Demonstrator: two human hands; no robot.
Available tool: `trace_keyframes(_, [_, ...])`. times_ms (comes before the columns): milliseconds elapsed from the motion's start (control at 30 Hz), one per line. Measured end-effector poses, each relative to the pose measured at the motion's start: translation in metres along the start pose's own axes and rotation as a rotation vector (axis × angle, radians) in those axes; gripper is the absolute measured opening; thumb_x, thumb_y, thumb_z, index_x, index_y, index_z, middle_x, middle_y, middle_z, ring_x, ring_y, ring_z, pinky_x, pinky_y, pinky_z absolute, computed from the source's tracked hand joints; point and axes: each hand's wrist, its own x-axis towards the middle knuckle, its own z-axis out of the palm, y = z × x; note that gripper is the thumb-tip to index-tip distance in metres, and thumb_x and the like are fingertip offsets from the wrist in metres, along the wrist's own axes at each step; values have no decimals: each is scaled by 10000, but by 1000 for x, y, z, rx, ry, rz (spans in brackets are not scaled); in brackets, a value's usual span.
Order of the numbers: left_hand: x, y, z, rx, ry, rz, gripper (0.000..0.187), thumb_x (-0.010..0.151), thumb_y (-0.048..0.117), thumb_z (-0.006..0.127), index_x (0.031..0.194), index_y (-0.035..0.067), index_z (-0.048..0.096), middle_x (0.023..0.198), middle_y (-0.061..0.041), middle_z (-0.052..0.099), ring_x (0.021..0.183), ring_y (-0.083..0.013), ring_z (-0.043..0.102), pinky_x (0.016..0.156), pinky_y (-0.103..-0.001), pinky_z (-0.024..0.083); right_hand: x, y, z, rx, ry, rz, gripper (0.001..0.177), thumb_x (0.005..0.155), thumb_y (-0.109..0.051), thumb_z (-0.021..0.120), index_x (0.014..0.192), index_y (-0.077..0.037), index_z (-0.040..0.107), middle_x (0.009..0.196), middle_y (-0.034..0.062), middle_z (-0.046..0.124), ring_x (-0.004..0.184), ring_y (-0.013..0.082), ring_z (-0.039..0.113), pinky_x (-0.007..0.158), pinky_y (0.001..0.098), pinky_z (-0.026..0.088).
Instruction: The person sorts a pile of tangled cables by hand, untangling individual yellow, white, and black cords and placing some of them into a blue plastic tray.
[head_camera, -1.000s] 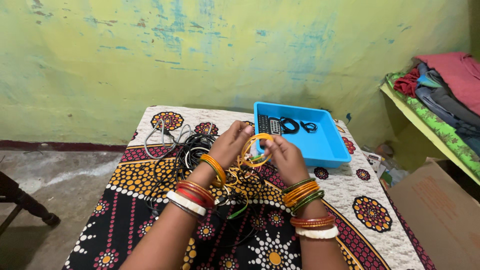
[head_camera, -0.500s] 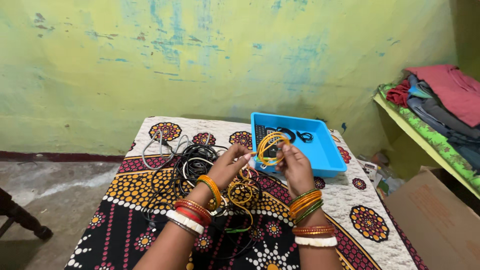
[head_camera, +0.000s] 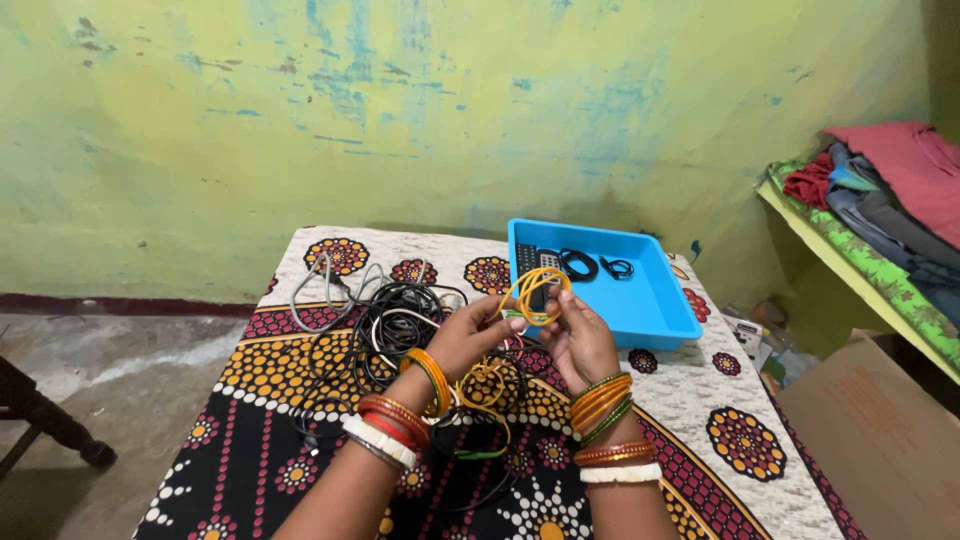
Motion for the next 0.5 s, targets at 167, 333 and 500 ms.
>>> trace_keyframes(167, [2,-16,18,-212,132,36,411,927,278,718,1267,61,641,946,12,701,845,-75,597,725,-273,490,3,20,-9,330,-68,140,195,1061,-215,548,1141,-51,617,917,32,655,763,124,603,703,246,543])
trace_keyframes(333, [0,-14,25,260,326,481,359,944,232,746,1220,13,672,1084,-98,642,1008,-173,621,862,-322,531,2,46,-1,397,-23,164,193,1050,-203,567,1126,-43,643,902,45,673,806,134,663,740,255,573])
trace_keyframes(500, [-2,-3,33,5,338,259,292,983,245,657,1177,28,678,1014,-24,718,951,-130,673,855,-286,543,-5,48,17,497,80,191,203,1029,-195,553,1117,-38,648,999,56,726,854,126,696,783,246,580])
